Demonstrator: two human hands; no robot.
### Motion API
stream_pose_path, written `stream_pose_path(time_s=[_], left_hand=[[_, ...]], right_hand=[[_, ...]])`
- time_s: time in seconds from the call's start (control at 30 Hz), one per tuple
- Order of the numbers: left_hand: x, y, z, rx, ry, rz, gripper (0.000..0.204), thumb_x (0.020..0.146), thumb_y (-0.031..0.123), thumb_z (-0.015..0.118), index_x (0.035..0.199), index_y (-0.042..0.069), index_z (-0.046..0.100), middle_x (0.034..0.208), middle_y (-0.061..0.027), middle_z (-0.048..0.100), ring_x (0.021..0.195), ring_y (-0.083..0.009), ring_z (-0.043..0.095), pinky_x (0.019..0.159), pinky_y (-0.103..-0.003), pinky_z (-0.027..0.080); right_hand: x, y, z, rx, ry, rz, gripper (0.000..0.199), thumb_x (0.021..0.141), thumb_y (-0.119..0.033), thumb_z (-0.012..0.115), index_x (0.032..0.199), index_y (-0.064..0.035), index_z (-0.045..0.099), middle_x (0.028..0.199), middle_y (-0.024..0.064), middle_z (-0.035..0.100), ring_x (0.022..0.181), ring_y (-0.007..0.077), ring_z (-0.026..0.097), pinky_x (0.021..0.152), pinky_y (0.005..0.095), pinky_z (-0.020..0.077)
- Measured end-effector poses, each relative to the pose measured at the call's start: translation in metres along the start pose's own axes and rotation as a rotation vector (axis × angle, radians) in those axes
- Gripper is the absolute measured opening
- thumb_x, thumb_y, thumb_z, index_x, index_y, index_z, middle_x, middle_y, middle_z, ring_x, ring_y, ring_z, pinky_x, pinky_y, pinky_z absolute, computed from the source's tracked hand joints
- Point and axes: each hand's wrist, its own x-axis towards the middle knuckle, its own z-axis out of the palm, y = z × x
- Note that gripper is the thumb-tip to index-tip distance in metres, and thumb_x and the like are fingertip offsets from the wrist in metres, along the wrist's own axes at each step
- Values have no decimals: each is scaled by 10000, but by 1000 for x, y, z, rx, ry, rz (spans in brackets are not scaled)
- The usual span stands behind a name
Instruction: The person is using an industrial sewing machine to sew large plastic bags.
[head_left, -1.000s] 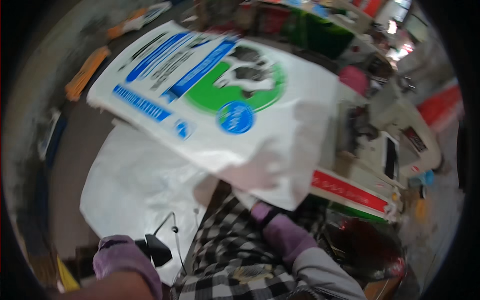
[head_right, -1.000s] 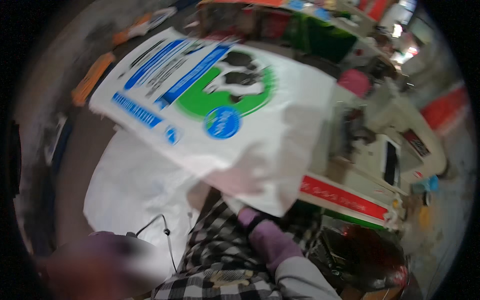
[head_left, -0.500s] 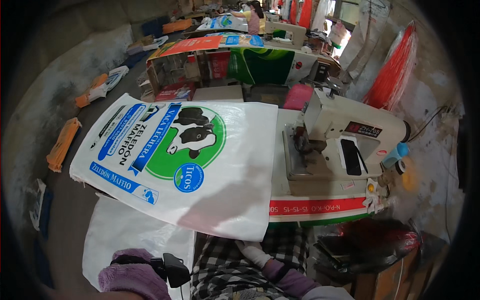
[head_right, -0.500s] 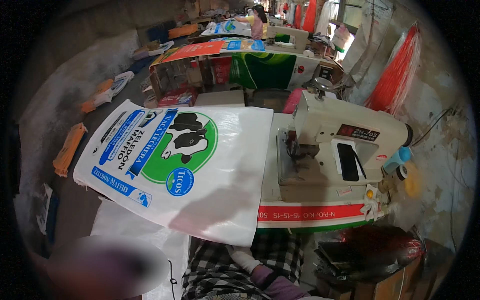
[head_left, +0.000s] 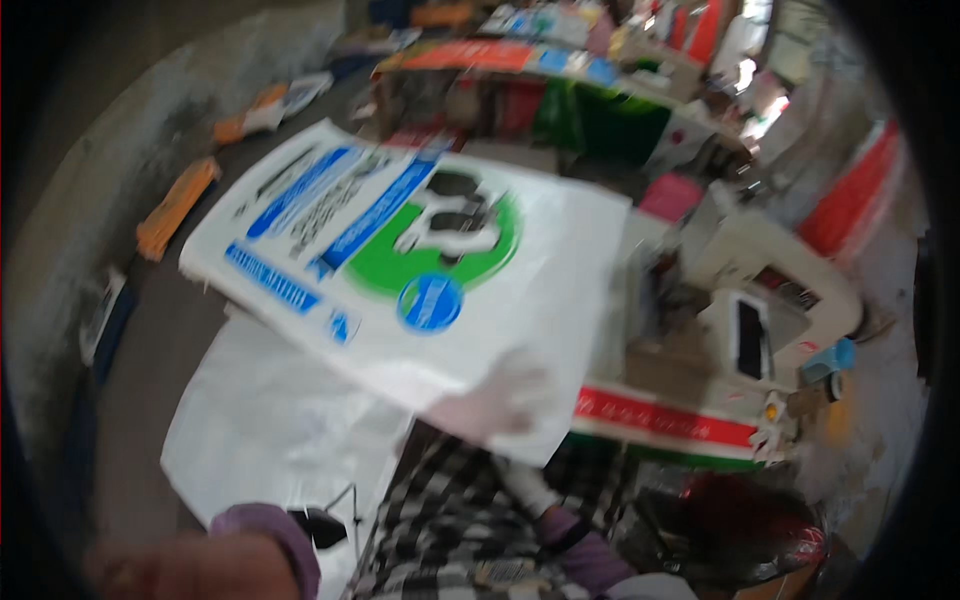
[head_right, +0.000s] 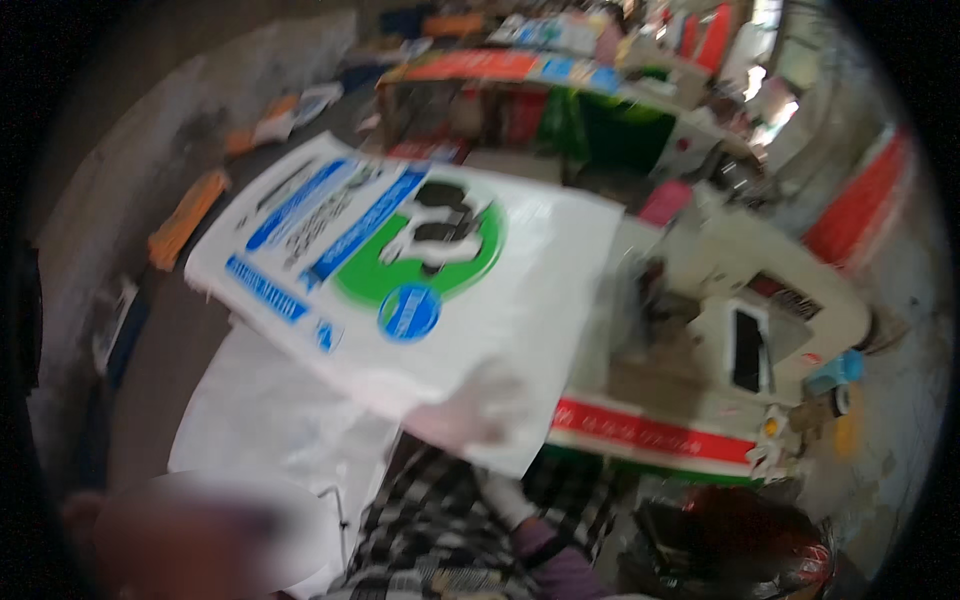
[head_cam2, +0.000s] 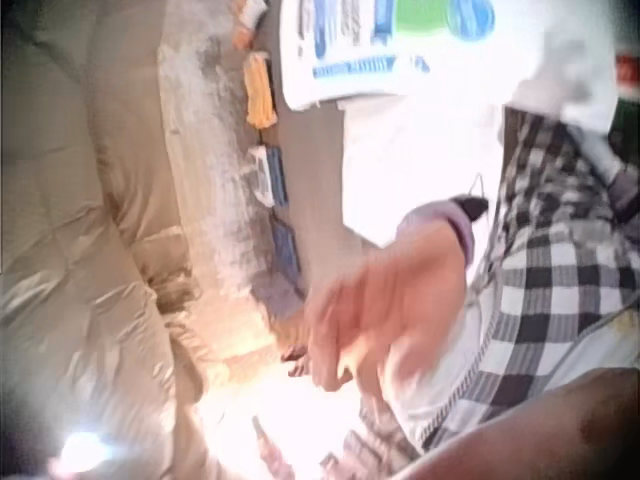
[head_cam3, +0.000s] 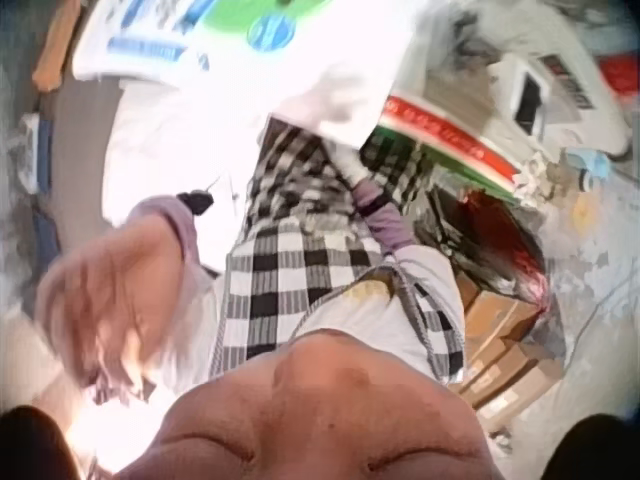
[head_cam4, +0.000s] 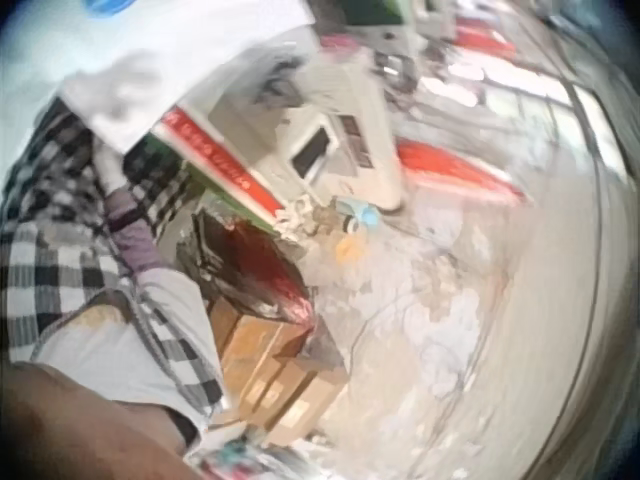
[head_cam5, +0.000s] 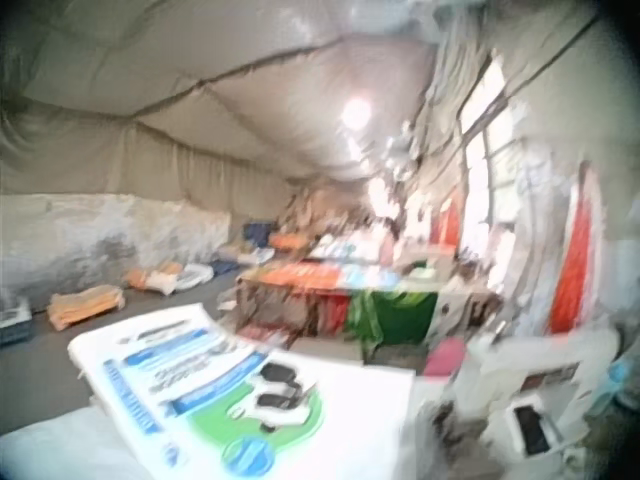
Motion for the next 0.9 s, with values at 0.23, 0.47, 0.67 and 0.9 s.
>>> stream_pose_path(time_s=[0.23, 0.47, 0.67, 0.9], left_hand=[[-297, 26, -175, 841, -1475, -1241, 1172, 498, 345, 869, 1435, 68, 221, 1479, -241, 159, 1363, -430, 164, 1078, -554, 190], [-408, 139, -279, 1232, -1922, -741, 784, 778, 220, 633, 1450, 279, 234, 1531, -153, 117, 1413, -360, 90, 1080, -619, 99], [-395, 137, -261, 1190, -1773, -1209, 781, 740, 64, 552, 1439, 263, 263, 1518, -161, 171, 1407, -355, 129, 1073, -629, 106], [-370, 132, -272, 965, -1874, -1312, 823, 734, 96, 600, 1456, 217, 223, 1530, -174, 90, 1409, -374, 83, 1061, -643, 94]], right_hand=[[1, -8, -40, -12, -44, 188, 408, 906, -382, 517, 1098, -36, 618, 1097, 206, 608, 1027, 379, 554, 899, 424, 430], [-9, -10, -25, -77, -7, 77, 334, 894, -313, 546, 1040, -27, 636, 1002, 195, 636, 953, 377, 579, 833, 415, 454], [-9, 0, -28, -48, -52, 268, 352, 891, -332, 538, 1046, -32, 637, 1017, 193, 636, 962, 372, 579, 841, 407, 452], [-1, 4, -20, -68, -66, 276, 355, 894, -337, 534, 1088, -59, 639, 1076, 180, 630, 1024, 342, 574, 885, 374, 437]])
